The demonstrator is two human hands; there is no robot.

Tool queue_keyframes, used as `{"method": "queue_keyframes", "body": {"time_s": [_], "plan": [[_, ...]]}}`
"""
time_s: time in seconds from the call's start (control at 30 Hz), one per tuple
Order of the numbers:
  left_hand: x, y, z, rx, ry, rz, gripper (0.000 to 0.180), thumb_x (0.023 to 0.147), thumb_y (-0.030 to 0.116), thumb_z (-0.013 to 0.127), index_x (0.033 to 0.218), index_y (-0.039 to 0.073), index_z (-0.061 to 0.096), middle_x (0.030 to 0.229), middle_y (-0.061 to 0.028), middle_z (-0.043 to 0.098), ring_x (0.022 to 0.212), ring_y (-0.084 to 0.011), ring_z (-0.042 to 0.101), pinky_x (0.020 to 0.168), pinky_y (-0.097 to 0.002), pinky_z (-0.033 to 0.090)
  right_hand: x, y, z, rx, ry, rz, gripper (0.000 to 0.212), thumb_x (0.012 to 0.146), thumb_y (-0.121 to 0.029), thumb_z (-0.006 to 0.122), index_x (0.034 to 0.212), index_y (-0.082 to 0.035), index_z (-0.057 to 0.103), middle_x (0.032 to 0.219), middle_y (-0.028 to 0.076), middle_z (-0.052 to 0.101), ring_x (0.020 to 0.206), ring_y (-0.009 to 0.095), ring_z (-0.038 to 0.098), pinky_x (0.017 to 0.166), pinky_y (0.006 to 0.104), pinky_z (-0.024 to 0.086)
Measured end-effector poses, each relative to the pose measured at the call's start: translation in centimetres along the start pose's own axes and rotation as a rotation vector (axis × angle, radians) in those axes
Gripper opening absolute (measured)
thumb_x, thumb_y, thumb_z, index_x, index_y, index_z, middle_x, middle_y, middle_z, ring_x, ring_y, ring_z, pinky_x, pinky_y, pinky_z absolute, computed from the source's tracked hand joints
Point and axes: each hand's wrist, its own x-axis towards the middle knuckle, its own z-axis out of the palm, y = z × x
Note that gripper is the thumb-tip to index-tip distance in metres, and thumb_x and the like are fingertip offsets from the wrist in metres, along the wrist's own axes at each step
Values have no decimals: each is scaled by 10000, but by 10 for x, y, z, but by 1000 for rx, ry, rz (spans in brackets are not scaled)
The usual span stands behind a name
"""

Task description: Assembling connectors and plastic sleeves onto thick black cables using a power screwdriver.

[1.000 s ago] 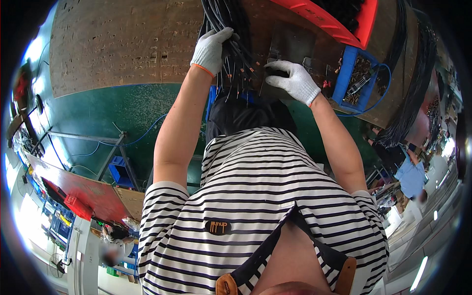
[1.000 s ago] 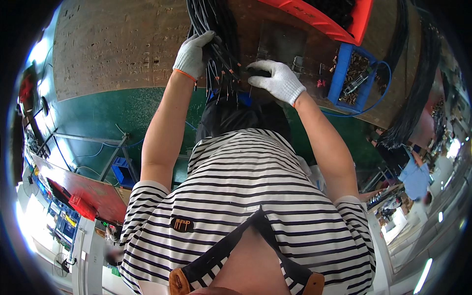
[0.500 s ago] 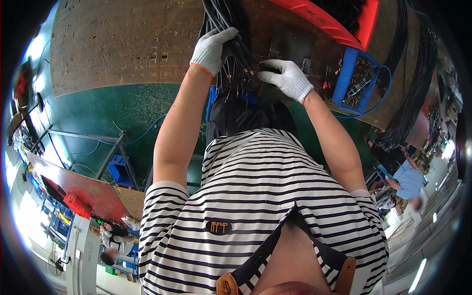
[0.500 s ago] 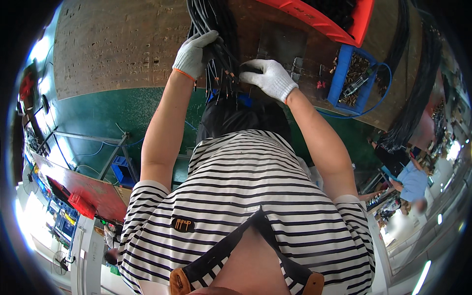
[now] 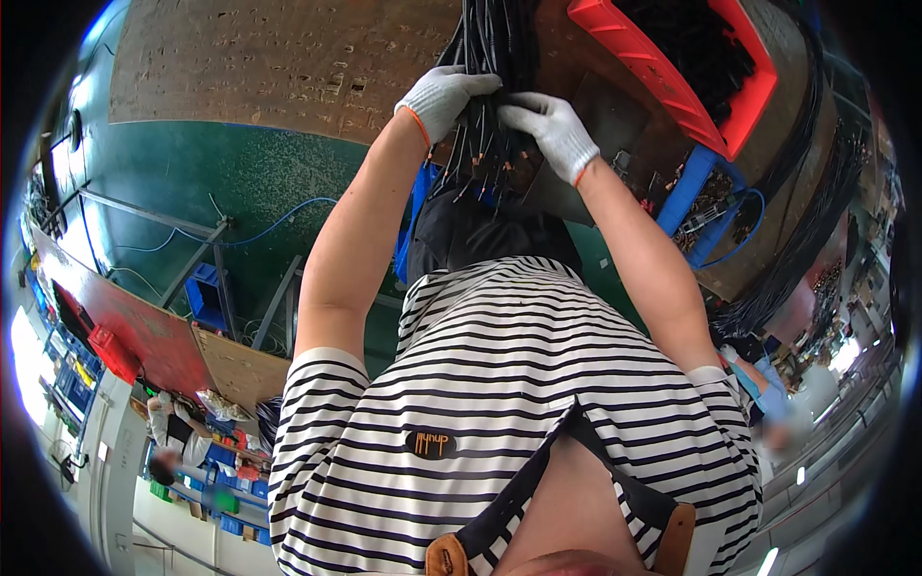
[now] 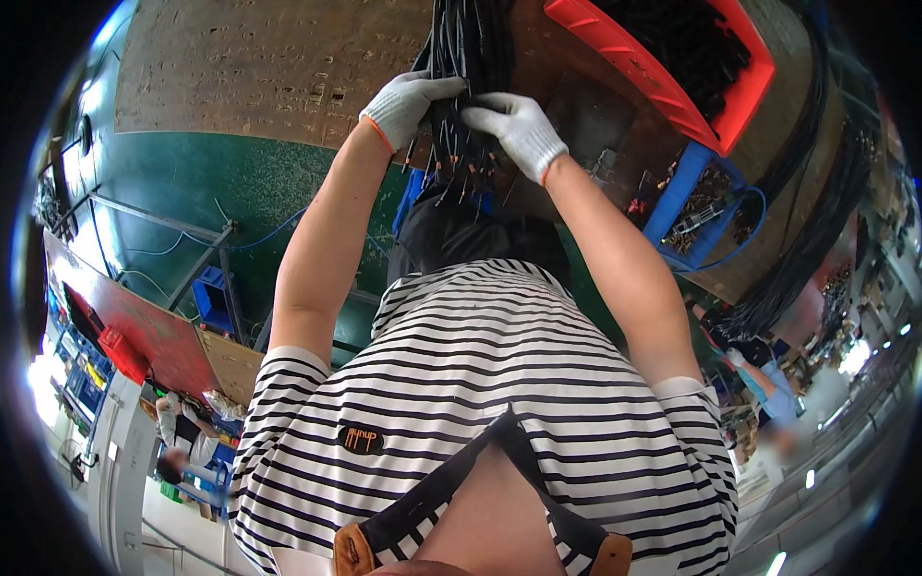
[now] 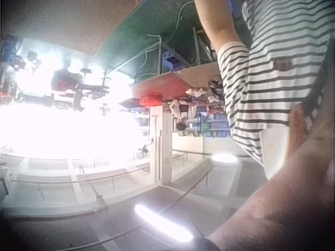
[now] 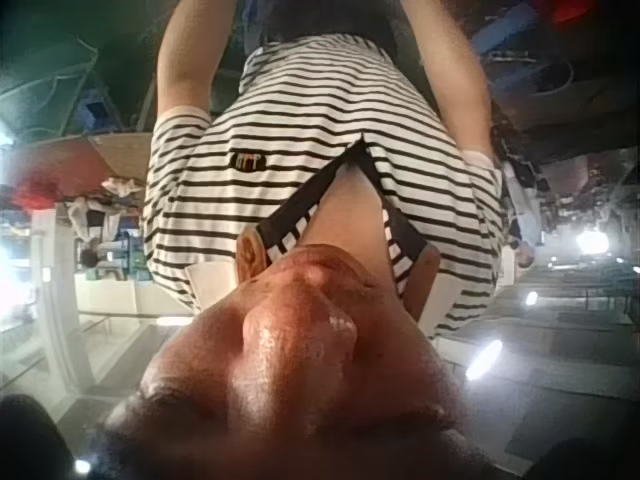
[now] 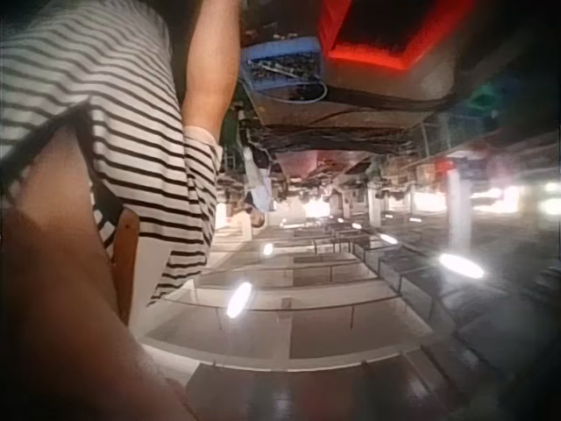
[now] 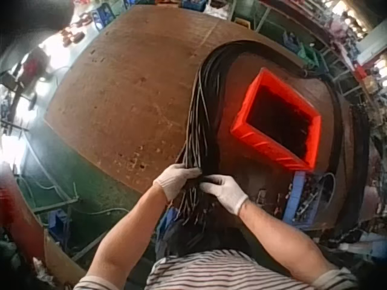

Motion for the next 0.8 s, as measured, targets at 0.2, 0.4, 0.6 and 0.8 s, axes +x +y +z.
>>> {"method": "queue_keyframes", "body": {"time_s": [0.2,0.4,0.6,0.8], "plan": [[-7,-13,-23,-109,47,71,260,1016,284,717,1093,36,741,872,-19,716,616,-109,615,547,-295,513,73,-46,12,-198,192,-163,449,913,-301,813,1205,39,786,1097,103,805,1012,163,705,953,328,519],[-11,-14,-34,-308,-24,43,190,1048,210,672,1124,48,734,877,-26,727,650,-127,669,499,-327,531,66,-58,4,126,109,-57,589,960,-86,676,1530,-26,539,1231,107,723,990,179,674,874,352,578],[-5,-11,-7,-492,-92,124,181,1024,172,743,1103,11,714,899,-42,736,737,-148,698,637,-317,588,-12,-22,-25,-47,6,-59,612,954,-32,749,1525,-33,529,1311,114,691,1129,176,683,915,343,608],[-3,-11,18,-506,-46,194,148,1034,171,729,1082,32,709,911,-60,741,731,-156,698,655,-335,597,-70,5,-55,-410,70,-99,464,941,-106,776,1383,1,683,1223,125,748,1155,203,705,978,336,571]]}}
